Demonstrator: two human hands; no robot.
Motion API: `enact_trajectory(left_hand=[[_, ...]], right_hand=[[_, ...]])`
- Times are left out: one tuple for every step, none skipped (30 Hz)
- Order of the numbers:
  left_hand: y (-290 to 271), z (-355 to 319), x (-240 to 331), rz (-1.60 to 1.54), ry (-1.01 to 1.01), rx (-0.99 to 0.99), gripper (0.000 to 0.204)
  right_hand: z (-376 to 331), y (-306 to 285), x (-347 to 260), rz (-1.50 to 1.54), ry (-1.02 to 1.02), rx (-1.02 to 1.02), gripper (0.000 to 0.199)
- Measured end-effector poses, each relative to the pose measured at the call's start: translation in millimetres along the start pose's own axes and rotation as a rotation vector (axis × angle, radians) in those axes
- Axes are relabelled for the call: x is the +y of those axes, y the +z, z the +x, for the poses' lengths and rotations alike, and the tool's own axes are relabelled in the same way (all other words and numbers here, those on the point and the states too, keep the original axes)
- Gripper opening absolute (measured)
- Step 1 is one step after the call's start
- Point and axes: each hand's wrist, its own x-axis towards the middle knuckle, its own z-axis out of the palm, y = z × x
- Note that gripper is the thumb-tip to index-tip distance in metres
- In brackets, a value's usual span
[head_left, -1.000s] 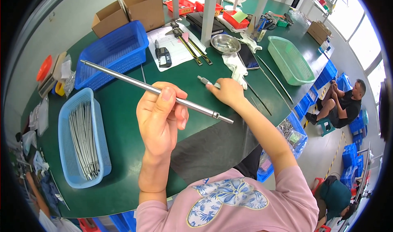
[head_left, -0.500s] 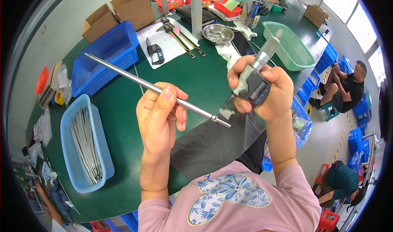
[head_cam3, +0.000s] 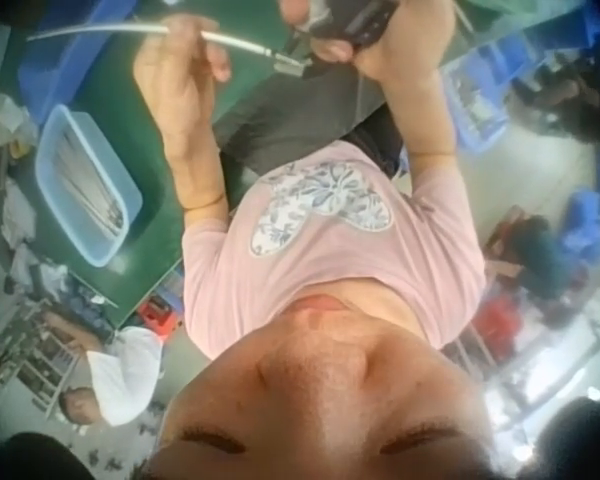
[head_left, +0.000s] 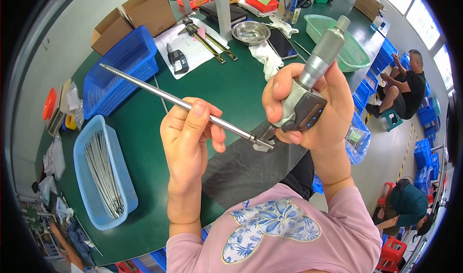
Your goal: Measuring and inspecting long metal rods using a micrometer and checking documentation at a manufacturing workstation.
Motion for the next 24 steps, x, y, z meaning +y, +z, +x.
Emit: enact_trajectory(left_hand=[[0,0,0,-0.001,-0.001,0.0,0.027],[1,0,-1,0.01,0.003,0.001,0.026],[1,0,-1,0.021,0.006,0.003,0.025],[1,0,-1,0.02,0.005,0.003,0.025],[1,0,0,0.031,0.0,0.011,0.025],[1,0,0,0.043,-0.005,0.02,0.024],[1,0,0,0.042,-0.006,0.02,0.024],[1,1,-1,0.049,-0.006,0.017,0.024],[1,1,-2,0.056,-0.007,0.013,0.024],[2,1,-2,0.055,-0.008,0.014,0.024],[2,1,-2,0.054,-0.009,0.013,0.024],[2,1,-2,0.053,-0.01,0.012,0.024],[3,1,-2,0.053,-0.011,0.013,0.024],[4,0,-2,0.056,-0.018,0.02,0.025],[5,0,-3,0.06,-0.025,0.026,0.025],[4,0,-3,0.06,-0.026,0.027,0.025],[4,1,-3,0.068,-0.024,0.025,0.025],[5,1,-3,0.076,-0.022,0.024,0.026],[5,1,-3,0.075,-0.023,0.024,0.026],[6,1,-3,0.076,-0.018,0.027,0.026],[6,1,-3,0.077,-0.014,0.03,0.026],[6,1,-3,0.076,-0.014,0.029,0.026],[6,1,-2,0.079,-0.015,0.029,0.026],[5,0,-2,0.082,-0.016,0.028,0.026]], right_hand=[[0,-2,0,-0.001,0.0,0.002,0.073],[2,-5,-1,-0.03,0.016,-0.067,0.073],[3,-7,-1,-0.06,0.032,-0.135,0.074],[3,-7,-2,-0.061,0.032,-0.134,0.074],[3,-8,-2,-0.059,0.043,-0.148,0.074],[3,-8,-2,-0.057,0.053,-0.161,0.075],[3,-6,-2,-0.057,0.054,-0.16,0.075],[3,-2,-3,-0.105,0.045,-0.121,0.072],[2,2,-3,-0.153,0.037,-0.082,0.07],[1,3,-4,-0.153,0.038,-0.081,0.07],[1,4,-4,-0.186,0.036,-0.059,0.071],[0,4,-4,-0.219,0.034,-0.038,0.073],[1,5,-4,-0.219,0.035,-0.037,0.073],[1,5,-4,-0.219,0.03,-0.033,0.074],[1,5,-4,-0.219,0.025,-0.029,0.075],[2,4,-3,-0.219,0.027,-0.028,0.075],[2,3,-3,-0.211,0.024,-0.04,0.075],[2,3,-4,-0.203,0.021,-0.052,0.075],[2,3,-4,-0.204,0.021,-0.051,0.075],[3,2,-5,-0.206,0.044,-0.033,0.076],[3,2,-5,-0.208,0.067,-0.016,0.077],[2,2,-5,-0.208,0.067,-0.015,0.077],[2,2,-5,-0.231,0.064,-0.022,0.076],[2,2,-5,-0.254,0.061,-0.029,0.075]])
